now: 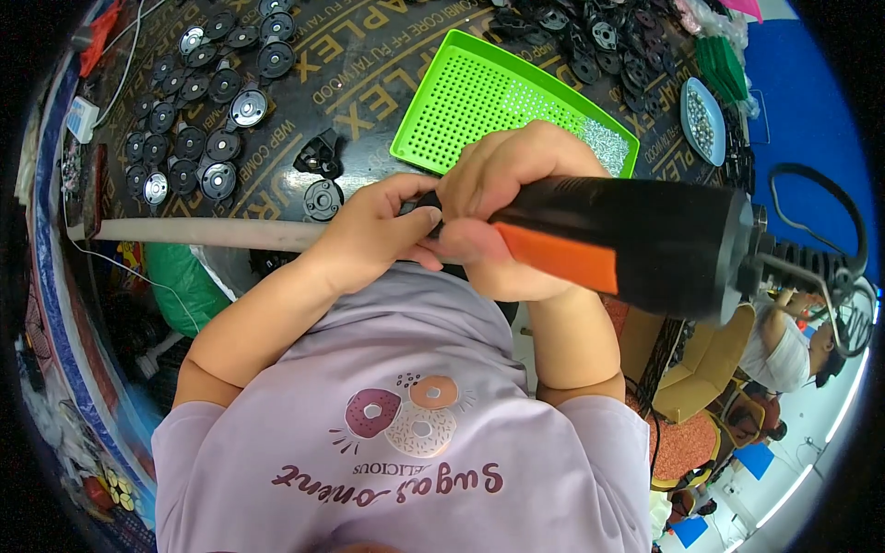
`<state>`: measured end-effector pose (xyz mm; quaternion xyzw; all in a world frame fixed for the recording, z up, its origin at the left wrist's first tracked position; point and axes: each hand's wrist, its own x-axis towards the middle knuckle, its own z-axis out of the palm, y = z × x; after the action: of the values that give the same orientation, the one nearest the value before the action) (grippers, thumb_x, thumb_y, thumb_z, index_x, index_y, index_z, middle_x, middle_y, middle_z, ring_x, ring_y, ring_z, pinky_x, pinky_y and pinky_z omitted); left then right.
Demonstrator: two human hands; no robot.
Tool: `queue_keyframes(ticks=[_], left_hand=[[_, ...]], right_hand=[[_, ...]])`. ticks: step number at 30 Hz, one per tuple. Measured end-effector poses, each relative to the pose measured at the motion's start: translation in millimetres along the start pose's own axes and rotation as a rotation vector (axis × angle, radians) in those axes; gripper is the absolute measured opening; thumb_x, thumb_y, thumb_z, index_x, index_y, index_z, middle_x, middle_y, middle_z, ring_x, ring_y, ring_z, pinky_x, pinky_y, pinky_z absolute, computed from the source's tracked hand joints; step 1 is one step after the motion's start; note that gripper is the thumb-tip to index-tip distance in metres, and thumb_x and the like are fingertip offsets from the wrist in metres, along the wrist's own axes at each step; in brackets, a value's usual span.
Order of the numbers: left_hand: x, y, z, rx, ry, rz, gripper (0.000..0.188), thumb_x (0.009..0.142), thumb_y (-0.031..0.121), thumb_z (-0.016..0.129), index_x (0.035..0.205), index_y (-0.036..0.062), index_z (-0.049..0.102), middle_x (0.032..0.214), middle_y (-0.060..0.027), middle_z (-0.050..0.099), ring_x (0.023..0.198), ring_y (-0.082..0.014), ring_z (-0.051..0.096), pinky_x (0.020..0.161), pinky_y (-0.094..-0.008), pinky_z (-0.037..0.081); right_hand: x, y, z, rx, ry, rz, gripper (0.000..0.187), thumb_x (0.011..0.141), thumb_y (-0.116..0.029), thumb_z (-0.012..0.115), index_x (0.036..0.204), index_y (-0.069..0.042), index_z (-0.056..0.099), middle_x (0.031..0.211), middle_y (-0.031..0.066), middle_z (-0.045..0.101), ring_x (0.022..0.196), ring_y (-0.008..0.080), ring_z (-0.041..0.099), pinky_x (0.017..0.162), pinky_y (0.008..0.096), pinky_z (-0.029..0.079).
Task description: The person assembles small black plastic components by inserting screws into them with an electric screwdriver at a factory workbench.
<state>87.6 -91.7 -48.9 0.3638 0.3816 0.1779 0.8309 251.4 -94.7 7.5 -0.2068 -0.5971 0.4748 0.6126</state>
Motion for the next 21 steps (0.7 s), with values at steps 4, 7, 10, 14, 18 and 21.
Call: queue_keyframes(ticks=[4,7,10,14,18,21], left_hand=[[0.3,0.7,-0.4,-0.041,-0.012,-0.006,0.033,0.095,0.005,0.050,0.125,-0.0055,0.047,0.109,-0.0138,0.061,0.087,-0.0214,0.068,0.066,-0.0259,0.058],[0.8,0.4,-0.3,-0.019,-0.024,0.001,0.032,0.095,0.005,0.050,0.125,-0.0053,0.047,0.108,-0.0136,0.062,0.086,-0.0199,0.068,0.066,-0.0259,0.058],[1.7,-2.3,0.3,0.020,-0.011,0.028,0.029,0.094,0.006,0.050,0.121,-0.0054,0.049,0.104,-0.0129,0.062,0.081,-0.0187,0.068,0.063,-0.0252,0.057],[3.1,-2.9,1.7,0.039,0.050,0.004,0.025,0.092,0.005,0.050,0.115,-0.0052,0.050,0.100,-0.0129,0.062,0.075,-0.0175,0.068,0.059,-0.0250,0.056],[-4.5,2.4,5.1,-0.026,0.052,0.040,0.027,0.091,0.001,0.050,0.117,-0.0041,0.047,0.109,-0.0140,0.056,0.080,-0.0185,0.068,0.063,-0.0248,0.055],[-8.8,4.4,1.3,0.001,-0.032,0.049,0.028,0.090,-0.002,0.051,0.118,-0.0020,0.047,0.104,-0.0110,0.055,0.086,-0.0200,0.067,0.069,-0.0263,0.056]], right_hand=[[-4.8,3.8,-8.9,0.106,0.099,0.065,0.029,0.069,0.010,0.068,0.083,-0.005,0.047,0.064,0.0062,0.055,0.056,0.0159,0.053,0.056,0.0303,0.049],[-6.9,0.9,1.0,0.015,0.108,0.022,0.031,0.067,0.012,0.068,0.083,-0.005,0.048,0.065,0.0065,0.055,0.058,0.0160,0.054,0.057,0.0310,0.050],[-5.4,0.2,-3.3,0.005,0.023,0.012,0.031,0.067,0.011,0.070,0.083,-0.005,0.049,0.066,0.0059,0.056,0.059,0.0164,0.055,0.058,0.0310,0.051],[8.4,-12.2,-7.3,0.092,-0.133,-0.038,0.034,0.074,-0.022,0.081,0.084,-0.009,0.052,0.066,0.0043,0.056,0.055,0.0182,0.055,0.052,0.0339,0.048],[14.6,-21.0,-19.0,-0.065,0.280,-0.142,0.018,0.081,0.002,0.066,0.085,-0.005,0.050,0.065,0.0085,0.054,0.054,0.0199,0.054,0.053,0.0335,0.048],[16.1,-2.6,-43.6,-0.240,0.505,-0.057,0.016,0.080,0.006,0.065,0.084,-0.002,0.052,0.065,0.0084,0.057,0.052,0.0157,0.055,0.052,0.0278,0.048]])
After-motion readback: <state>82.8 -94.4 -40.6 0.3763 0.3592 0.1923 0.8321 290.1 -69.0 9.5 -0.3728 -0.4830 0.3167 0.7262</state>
